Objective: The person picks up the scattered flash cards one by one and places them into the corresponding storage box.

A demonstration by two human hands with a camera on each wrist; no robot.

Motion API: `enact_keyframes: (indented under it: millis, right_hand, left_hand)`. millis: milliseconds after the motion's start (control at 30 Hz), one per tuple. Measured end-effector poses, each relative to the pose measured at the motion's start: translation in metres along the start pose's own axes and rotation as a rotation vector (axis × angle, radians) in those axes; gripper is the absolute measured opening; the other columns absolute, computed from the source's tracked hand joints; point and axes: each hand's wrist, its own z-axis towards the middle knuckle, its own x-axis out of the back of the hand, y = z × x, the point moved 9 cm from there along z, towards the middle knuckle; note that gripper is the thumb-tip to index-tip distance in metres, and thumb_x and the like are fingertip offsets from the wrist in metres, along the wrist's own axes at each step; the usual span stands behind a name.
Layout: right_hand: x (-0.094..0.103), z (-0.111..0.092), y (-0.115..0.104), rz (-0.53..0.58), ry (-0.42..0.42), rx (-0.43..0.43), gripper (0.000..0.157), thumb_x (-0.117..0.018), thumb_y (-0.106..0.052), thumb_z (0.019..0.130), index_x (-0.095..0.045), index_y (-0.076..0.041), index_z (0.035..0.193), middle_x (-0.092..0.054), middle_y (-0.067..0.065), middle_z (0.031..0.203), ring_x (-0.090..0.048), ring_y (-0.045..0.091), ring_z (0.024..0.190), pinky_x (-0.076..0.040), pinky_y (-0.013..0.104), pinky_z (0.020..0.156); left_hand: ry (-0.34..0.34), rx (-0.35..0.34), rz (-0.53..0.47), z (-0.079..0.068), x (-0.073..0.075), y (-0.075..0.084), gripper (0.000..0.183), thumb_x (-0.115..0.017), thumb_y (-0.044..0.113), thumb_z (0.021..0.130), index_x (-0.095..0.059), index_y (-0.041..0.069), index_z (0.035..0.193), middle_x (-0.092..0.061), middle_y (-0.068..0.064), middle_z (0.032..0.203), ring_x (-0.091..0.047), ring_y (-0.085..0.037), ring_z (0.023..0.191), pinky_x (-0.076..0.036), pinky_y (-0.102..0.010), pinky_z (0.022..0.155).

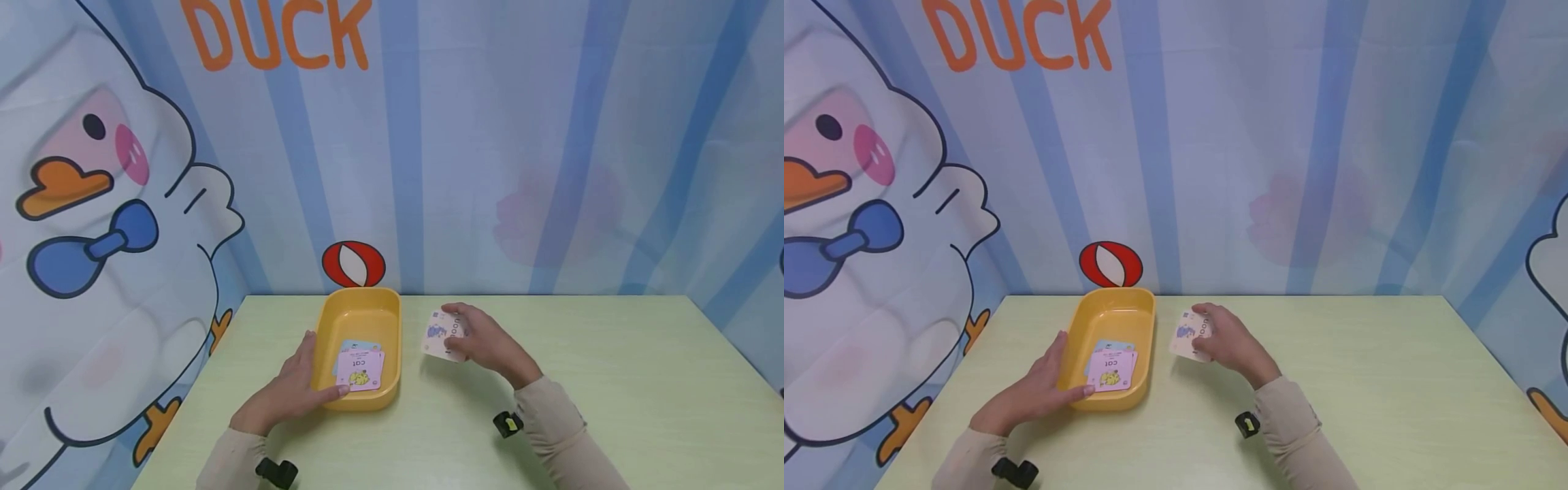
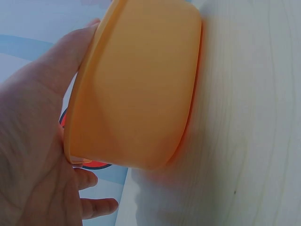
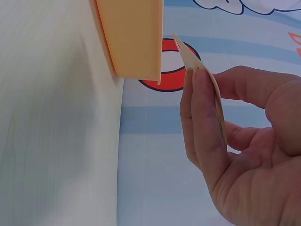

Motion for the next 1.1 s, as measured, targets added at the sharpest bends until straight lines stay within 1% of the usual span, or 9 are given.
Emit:
enact_keyframes:
  millis: [167,400,533,767,1000,1100]
  right_hand:
    - [-0.001,-0.002,-0.004,-0.005,0.002,0.012,0.063,-0.068,-0.004,0.091,-0.047,-0.008,0.15,-0.058,0.014,0.126,-0.057,0.023,0.093,-0.05,0.03,0.07]
    - [-0.004,-0.003,-0.01,-0.034,0.005,0.018,0.06,-0.07,-0.009,0.093,-0.049,-0.011,0.149,-0.057,0.011,0.132,-0.056,0.023,0.099,-0.049,0.033,0.081]
    - [-0.005,-0.002,-0.014,-0.026,0.002,0.026,0.06,-0.07,-0.012,0.093,-0.049,-0.013,0.15,-0.058,0.01,0.133,-0.056,0.023,0.1,-0.049,0.033,0.082]
    - [-0.008,-0.001,-0.015,0.018,-0.004,0.005,0.059,-0.07,-0.011,0.093,-0.049,-0.016,0.148,-0.059,0.011,0.126,-0.058,0.023,0.096,-0.052,0.031,0.074]
    - [-0.012,0.0,-0.017,0.034,0.003,-0.003,0.057,-0.071,-0.011,0.093,-0.05,-0.016,0.145,-0.06,0.01,0.122,-0.058,0.023,0.095,-0.052,0.03,0.074]
    - [-0.013,0.0,-0.018,0.039,0.003,-0.006,0.056,-0.07,-0.01,0.093,-0.05,-0.016,0.145,-0.06,0.01,0.122,-0.059,0.023,0.095,-0.052,0.03,0.074]
  left_hand:
    - [0.001,0.0,-0.003,0.001,0.0,-0.001,0.128,-0.073,0.066,0.081,0.005,0.005,0.162,0.002,-0.018,0.17,-0.013,-0.045,0.154,-0.025,-0.067,0.117]
    - [0.002,0.006,-0.002,0.002,-0.001,-0.002,0.129,-0.073,0.067,0.08,0.005,0.006,0.162,0.001,-0.018,0.171,-0.014,-0.044,0.154,-0.025,-0.067,0.117]
    - [0.004,0.015,-0.001,0.001,-0.001,-0.003,0.13,-0.073,0.068,0.079,0.006,0.006,0.162,0.001,-0.017,0.171,-0.014,-0.044,0.154,-0.026,-0.067,0.117]
    - [-0.005,0.02,0.012,0.001,0.0,-0.002,0.13,-0.072,0.069,0.079,0.006,0.006,0.162,0.0,-0.017,0.171,-0.013,-0.043,0.154,-0.027,-0.067,0.117]
    - [-0.002,0.014,-0.001,0.0,-0.001,-0.002,0.129,-0.073,0.067,0.08,0.006,0.006,0.162,0.0,-0.018,0.171,-0.016,-0.045,0.153,-0.028,-0.068,0.115]
    - [-0.003,0.023,-0.006,0.001,-0.002,-0.003,0.13,-0.072,0.068,0.079,0.006,0.007,0.162,0.0,-0.017,0.171,-0.015,-0.044,0.153,-0.028,-0.067,0.116]
